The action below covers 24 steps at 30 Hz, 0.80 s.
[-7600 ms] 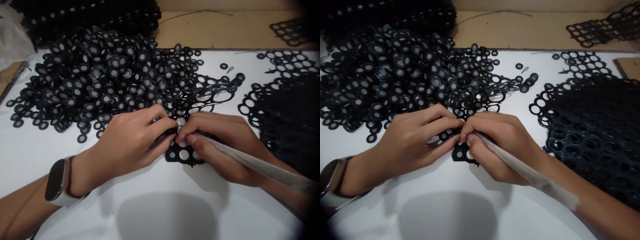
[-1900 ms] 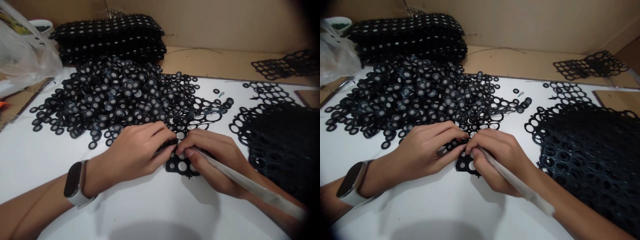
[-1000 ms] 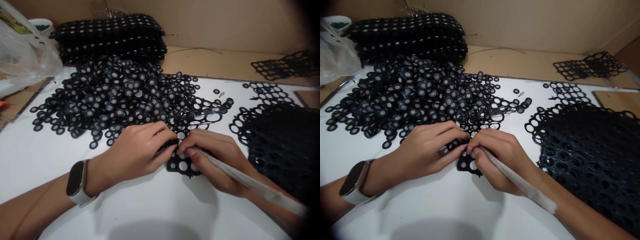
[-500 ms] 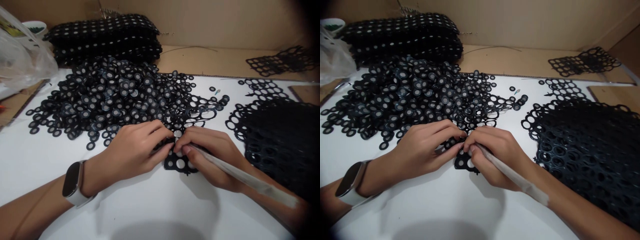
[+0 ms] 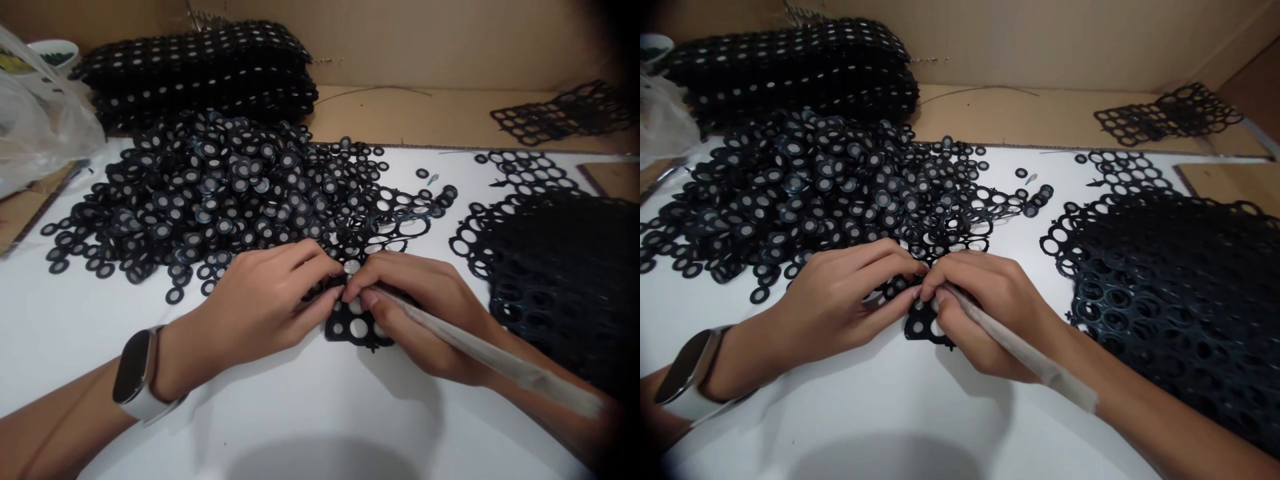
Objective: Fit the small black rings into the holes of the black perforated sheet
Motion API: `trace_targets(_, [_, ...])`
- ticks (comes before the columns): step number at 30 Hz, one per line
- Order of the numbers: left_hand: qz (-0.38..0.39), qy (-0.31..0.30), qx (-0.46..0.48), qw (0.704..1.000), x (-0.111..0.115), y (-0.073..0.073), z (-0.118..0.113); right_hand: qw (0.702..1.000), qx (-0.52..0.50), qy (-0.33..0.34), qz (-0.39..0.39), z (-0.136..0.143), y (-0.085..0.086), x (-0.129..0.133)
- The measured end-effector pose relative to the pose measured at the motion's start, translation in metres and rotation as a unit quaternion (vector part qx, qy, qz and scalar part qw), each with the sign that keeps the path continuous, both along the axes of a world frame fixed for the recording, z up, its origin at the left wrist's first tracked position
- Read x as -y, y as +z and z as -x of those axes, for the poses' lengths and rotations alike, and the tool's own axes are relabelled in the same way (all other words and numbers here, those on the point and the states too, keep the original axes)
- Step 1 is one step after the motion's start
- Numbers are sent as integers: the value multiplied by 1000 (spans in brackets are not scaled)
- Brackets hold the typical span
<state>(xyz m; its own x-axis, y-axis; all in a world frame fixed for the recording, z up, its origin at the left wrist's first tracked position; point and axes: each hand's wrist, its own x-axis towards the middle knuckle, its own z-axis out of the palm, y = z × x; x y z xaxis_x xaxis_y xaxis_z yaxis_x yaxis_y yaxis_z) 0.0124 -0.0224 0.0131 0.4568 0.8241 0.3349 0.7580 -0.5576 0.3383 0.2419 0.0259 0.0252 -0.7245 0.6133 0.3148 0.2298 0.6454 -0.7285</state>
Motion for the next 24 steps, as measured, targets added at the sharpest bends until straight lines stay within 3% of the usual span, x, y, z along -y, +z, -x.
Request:
trace_targets(15, [-1,-2,-4,1000,2,1,1,1000,15,6,19,-2,-1,0])
trace_targets(24, [-8,0,-9,1000,1,0,0,987,20,-36,156,-5,-1,-1])
